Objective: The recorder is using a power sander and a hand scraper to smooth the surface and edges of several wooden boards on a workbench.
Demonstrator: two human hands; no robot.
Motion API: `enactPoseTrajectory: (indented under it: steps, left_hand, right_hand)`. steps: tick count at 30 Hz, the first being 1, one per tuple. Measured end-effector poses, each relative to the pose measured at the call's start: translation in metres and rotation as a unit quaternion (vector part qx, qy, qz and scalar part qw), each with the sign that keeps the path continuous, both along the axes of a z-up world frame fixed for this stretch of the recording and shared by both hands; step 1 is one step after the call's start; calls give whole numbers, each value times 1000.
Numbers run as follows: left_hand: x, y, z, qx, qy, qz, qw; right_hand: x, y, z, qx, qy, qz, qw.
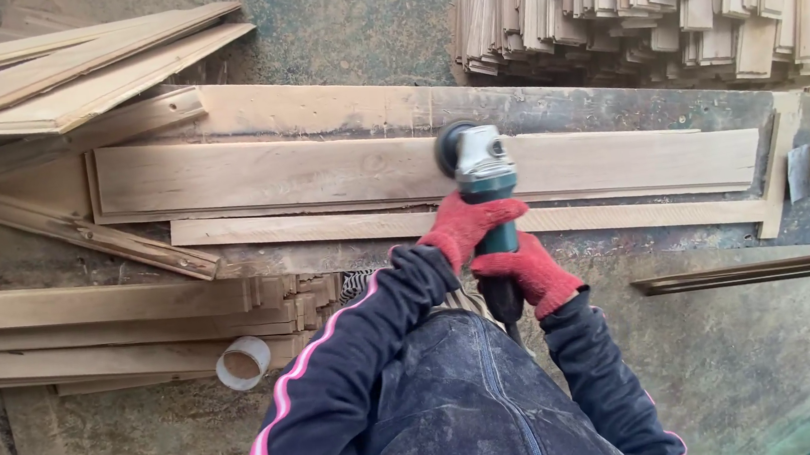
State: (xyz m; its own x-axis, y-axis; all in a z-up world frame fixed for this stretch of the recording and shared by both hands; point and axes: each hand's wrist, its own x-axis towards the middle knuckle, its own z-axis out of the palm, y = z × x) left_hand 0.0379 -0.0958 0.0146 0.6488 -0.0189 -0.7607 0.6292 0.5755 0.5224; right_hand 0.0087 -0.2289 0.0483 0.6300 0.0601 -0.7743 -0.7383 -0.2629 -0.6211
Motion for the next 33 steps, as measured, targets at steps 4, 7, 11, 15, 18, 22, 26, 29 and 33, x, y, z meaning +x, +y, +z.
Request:
enactPoseTrajectory:
  steps: [4,7,11,15,18,22,26,29,33]
  left_hand:
    - [-26,19,-12,63,43,10,997]
    - [-16,-2,-20,45,43,-4,998]
    - [9,-59,-15,-68,24,-15,997]
    - [23,-78,-9,-60,-2,-82,995]
    - [20,-57,-4,-22,0,-138,990]
    - [2,-12,-5,-18,3,-34,999]
    - [-14,5,-8,42,44,-50,997]
    - [-1,-32,-15,9,24,-65,998]
    - [26,-77,2,-48,-13,-78,996]
  right_hand:
    - [-7,7,-27,7,7,103,995]
    - [-11,-16,-31,18,1,56,998]
    - [-12,-36,12,26,3,-93,995]
    - [-12,-47,21,20,-13,-144,989]
    - [-11,-34,17,31,-15,-147,989]
    - [-9,-14,-10,45,-3,-64,997]
    - [-17,-24,-45,50,-4,13,999]
    - [-16,-36,-11,39,12,-48,998]
    - [-7,-59,16,32,-9,-127,991]
